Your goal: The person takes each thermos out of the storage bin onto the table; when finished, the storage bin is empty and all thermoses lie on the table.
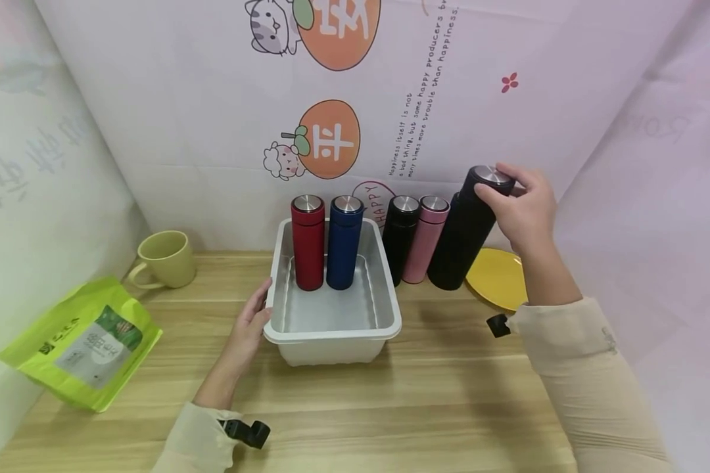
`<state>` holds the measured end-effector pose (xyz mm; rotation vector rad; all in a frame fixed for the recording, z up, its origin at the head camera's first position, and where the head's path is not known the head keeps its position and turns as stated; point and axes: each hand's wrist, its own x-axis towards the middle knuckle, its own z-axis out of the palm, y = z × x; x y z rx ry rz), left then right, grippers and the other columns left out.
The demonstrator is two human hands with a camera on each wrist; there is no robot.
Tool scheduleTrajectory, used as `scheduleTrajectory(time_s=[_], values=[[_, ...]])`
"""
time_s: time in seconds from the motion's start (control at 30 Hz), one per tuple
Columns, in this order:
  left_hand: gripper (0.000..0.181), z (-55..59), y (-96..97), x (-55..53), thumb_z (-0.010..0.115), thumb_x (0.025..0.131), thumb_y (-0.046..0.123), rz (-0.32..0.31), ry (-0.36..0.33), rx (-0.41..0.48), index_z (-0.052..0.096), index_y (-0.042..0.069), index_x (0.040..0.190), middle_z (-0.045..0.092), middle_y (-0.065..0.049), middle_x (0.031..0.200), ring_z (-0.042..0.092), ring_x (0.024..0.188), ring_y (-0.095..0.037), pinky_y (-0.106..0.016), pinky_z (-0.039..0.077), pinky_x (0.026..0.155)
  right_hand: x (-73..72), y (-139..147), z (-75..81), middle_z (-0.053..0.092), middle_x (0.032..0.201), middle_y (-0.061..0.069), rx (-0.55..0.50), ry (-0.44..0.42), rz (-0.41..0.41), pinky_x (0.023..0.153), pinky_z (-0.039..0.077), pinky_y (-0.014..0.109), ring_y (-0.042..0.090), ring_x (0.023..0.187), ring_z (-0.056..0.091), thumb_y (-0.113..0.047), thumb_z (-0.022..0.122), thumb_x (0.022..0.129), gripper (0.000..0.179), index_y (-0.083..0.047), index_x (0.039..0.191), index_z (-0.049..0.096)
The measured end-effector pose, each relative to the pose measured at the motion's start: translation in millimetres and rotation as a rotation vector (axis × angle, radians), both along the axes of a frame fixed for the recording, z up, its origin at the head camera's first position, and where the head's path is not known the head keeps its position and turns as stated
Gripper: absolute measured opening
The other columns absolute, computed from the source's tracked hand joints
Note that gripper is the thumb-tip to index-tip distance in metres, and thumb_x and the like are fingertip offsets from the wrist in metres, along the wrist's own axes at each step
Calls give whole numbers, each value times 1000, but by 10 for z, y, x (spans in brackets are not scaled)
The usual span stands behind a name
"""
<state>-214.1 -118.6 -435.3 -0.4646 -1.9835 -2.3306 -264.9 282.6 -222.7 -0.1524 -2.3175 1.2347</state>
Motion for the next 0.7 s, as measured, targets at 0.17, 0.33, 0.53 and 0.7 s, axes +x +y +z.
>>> scheduleTrajectory(time_s=[0.17, 0.33, 0.53, 0.7], values=[[55, -5, 1, 0, 35, 100, 0, 0, 8, 8, 14, -9, 151, 6, -25, 159, 7, 144, -35, -25, 19, 114, -86, 190, -229, 43, 132, 11, 21, -20, -45, 95, 49, 36, 30, 117, 47, -42, 71, 86, 63, -15, 140, 56], [55, -9, -3, 2, 36, 101, 2, -1, 7, 5, 14, -9, 151, 6, -25, 159, 7, 144, -35, -25, 20, 113, -168, 325, -468, 43, 136, 15, 15, -36, -81, 98, 48, 42, 34, 120, 46, -40, 72, 85, 64, -13, 141, 55], [56, -5, -2, 1, 36, 102, 3, -3, 4, 1, 14, -8, 151, 6, -24, 159, 7, 144, -35, -25, 19, 113, -272, 460, -740, 43, 137, 17, 13, -74, -126, 99, 46, 43, 35, 122, 45, -40, 72, 85, 66, -12, 142, 53], [56, -2, 2, 2, 36, 101, 2, -4, -2, 5, 14, -8, 151, 6, -24, 159, 7, 144, -35, -26, 19, 114, -337, 524, -919, 46, 134, 17, 24, -68, -146, 99, 45, 43, 35, 119, 46, -37, 73, 85, 64, -11, 141, 54]])
